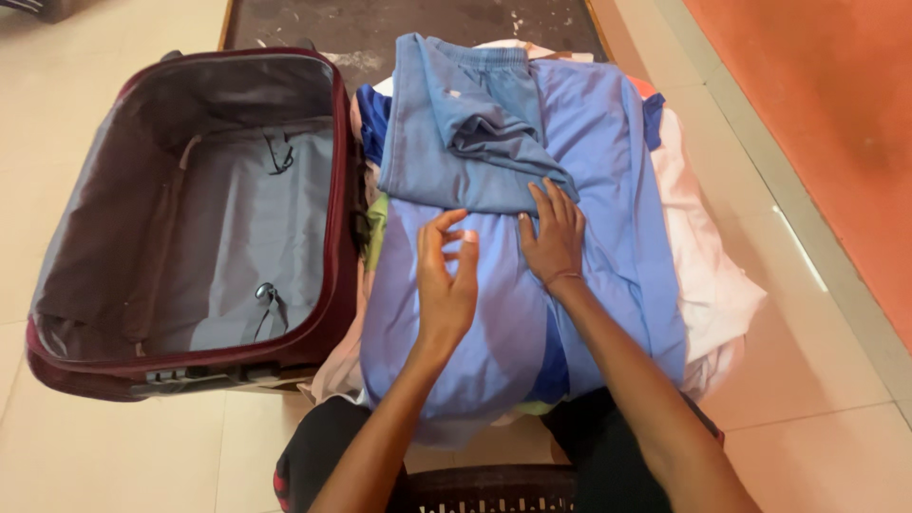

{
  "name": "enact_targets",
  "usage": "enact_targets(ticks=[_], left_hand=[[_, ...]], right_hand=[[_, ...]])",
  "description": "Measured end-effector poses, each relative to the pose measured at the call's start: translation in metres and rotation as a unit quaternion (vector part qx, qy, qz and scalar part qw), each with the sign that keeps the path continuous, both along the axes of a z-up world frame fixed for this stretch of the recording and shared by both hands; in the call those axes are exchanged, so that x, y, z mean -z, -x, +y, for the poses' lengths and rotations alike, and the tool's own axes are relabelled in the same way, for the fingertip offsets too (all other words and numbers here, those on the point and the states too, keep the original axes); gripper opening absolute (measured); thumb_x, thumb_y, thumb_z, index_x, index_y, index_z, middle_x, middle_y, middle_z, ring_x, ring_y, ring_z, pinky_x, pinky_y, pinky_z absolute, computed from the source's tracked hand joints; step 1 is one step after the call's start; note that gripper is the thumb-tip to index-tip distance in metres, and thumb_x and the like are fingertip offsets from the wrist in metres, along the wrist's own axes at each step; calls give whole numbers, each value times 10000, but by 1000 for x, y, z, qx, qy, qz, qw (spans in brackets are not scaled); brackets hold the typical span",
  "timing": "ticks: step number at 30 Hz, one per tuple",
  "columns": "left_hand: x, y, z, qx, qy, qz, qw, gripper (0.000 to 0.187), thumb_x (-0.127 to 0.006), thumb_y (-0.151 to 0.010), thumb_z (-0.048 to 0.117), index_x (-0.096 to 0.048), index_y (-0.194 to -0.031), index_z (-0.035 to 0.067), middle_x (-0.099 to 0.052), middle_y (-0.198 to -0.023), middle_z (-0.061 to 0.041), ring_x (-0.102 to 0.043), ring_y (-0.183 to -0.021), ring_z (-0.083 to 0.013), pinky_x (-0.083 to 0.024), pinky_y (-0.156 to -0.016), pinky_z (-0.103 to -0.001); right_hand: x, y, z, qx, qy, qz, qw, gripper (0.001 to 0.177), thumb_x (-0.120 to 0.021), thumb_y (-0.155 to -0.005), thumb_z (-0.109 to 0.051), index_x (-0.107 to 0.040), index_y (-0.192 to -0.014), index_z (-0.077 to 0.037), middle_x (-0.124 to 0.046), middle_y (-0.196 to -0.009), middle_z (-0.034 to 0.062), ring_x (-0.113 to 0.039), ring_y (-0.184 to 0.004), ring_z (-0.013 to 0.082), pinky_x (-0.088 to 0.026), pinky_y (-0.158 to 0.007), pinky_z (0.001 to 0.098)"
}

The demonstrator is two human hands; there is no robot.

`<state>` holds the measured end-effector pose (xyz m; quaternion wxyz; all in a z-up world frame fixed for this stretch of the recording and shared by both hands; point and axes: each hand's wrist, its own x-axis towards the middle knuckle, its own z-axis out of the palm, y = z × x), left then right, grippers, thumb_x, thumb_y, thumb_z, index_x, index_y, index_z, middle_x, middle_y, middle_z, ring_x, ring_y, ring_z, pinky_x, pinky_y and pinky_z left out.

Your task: The person folds a blue scrub top and blue trousers before placing them into a maroon suitcase.

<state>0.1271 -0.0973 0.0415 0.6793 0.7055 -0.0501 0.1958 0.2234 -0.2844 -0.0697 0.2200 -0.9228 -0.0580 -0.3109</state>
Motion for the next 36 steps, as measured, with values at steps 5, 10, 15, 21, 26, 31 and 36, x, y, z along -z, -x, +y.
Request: enact_targets(ticks=[5, 10, 15, 21, 26, 31, 36], left_hand=[[67, -39, -1, 6, 128, 224, 966, 556, -641, -946, 297, -499, -1426, 55, -569, -1379, -91, -603, -1172, -215, -489, -957, -340], [94, -46, -8, 9, 234, 324, 917, 568, -598, -936, 293, -501, -1451, 73, -584, -1375, -112, -592, -1204, -223, -532, -925, -371], [97, -46, -3, 44, 308, 360, 880, 554, -565, -931, 272, -508, -1450, 88, -578, -1371, -85, -605, -1218, -238, -544, -916, -390], [98, -45, -3, 32, 335, 371, 865, 495, -545, -946, 263, -554, -1413, 99, -600, -1309, -84, -616, -1199, -258, -532, -893, -386], [92, -44, -8, 40, 335, 382, 860, 469, -546, -934, 238, -567, -1385, 111, -596, -1293, -74, -628, -1186, -257, -529, -876, -383], [88, -42, -6, 38, 338, 388, 856, 480, -528, -944, 257, -559, -1399, 109, -600, -1300, -89, -632, -1187, -255, -531, -871, -374], [89, -46, -4, 43, 351, 385, 852, 494, -540, -942, 265, -546, -1410, 109, -607, -1325, -91, -631, -1177, -251, -522, -868, -368]], right_hand=[[-31, -1, 13, -14, 47, -65, 997, 609, -767, -882, -406, -584, -1346, -57, -556, -1411, 117, -476, -1333, 284, -274, -1126, 504], [-62, -42, 45, -50, 20, -54, 997, 610, -791, -890, -426, -584, -1337, -67, -594, -1345, 64, -505, -1309, 241, -285, -1134, 481], [-76, -89, 74, -49, 54, -52, 996, 718, -828, -814, -461, -536, -1341, -71, -587, -1334, 91, -491, -1314, 267, -287, -1110, 483], [-56, -128, 87, -12, 85, -16, 996, 923, -863, -691, -518, -463, -1355, -17, -562, -1329, 153, -470, -1286, 308, -273, -1069, 521], [-38, -150, 79, -4, 87, 3, 996, 598, -789, -820, -362, -558, -1299, -88, -638, -1229, 120, -586, -1154, 307, -353, -989, 525], [-44, -162, 70, 9, 102, 20, 995, 268, -649, -888, -155, -630, -1154, -126, -702, -1104, 89, -669, -1036, 311, -427, -879, 513], [-78, -151, 62, -6, 51, 28, 998, 236, -612, -920, -125, -642, -1154, -115, -709, -1080, 103, -663, -1007, 334, -444, -815, 509]])
